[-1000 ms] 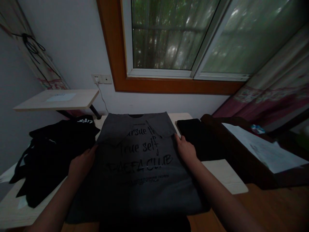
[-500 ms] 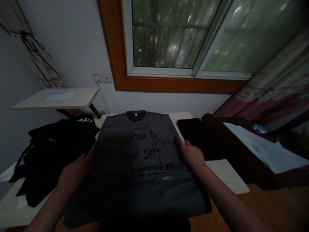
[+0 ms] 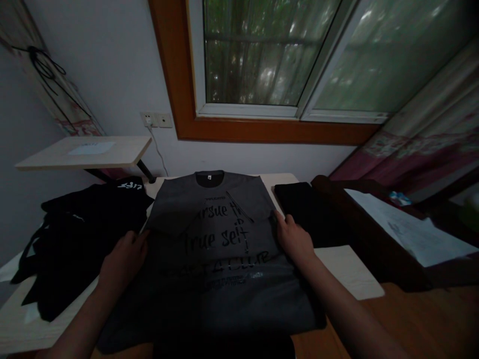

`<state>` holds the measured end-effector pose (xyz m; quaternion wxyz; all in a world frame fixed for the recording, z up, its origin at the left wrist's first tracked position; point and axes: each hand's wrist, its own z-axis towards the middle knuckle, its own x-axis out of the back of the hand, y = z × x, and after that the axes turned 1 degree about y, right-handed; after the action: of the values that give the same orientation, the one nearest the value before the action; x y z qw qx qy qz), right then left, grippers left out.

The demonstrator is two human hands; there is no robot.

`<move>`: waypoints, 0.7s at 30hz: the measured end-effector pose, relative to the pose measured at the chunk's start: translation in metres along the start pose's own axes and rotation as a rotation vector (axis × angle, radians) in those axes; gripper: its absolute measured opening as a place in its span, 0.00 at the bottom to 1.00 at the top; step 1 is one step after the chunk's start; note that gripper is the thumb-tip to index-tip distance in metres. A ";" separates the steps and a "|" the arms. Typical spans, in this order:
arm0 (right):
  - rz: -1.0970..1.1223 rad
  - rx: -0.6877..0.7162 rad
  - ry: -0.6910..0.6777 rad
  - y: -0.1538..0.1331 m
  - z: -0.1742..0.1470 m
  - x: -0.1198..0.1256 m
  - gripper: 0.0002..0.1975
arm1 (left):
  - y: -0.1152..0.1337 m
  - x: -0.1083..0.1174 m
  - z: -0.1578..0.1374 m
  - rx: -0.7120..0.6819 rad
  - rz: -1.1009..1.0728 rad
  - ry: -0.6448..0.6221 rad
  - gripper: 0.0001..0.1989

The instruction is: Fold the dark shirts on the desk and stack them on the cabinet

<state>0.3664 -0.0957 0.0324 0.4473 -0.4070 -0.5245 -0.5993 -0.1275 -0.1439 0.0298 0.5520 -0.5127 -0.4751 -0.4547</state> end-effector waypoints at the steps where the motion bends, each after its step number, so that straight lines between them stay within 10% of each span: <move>1: 0.005 0.007 0.016 -0.001 0.000 0.001 0.25 | 0.000 0.002 0.001 -0.006 -0.014 0.018 0.25; 21: 0.115 0.265 0.088 -0.005 0.049 -0.018 0.26 | -0.002 -0.020 0.072 -0.300 -0.119 0.178 0.28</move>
<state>0.3677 -0.0444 0.0194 0.5531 -0.3472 -0.5548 -0.5155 -0.1364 -0.0722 0.0116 0.4815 -0.5181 -0.3806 -0.5958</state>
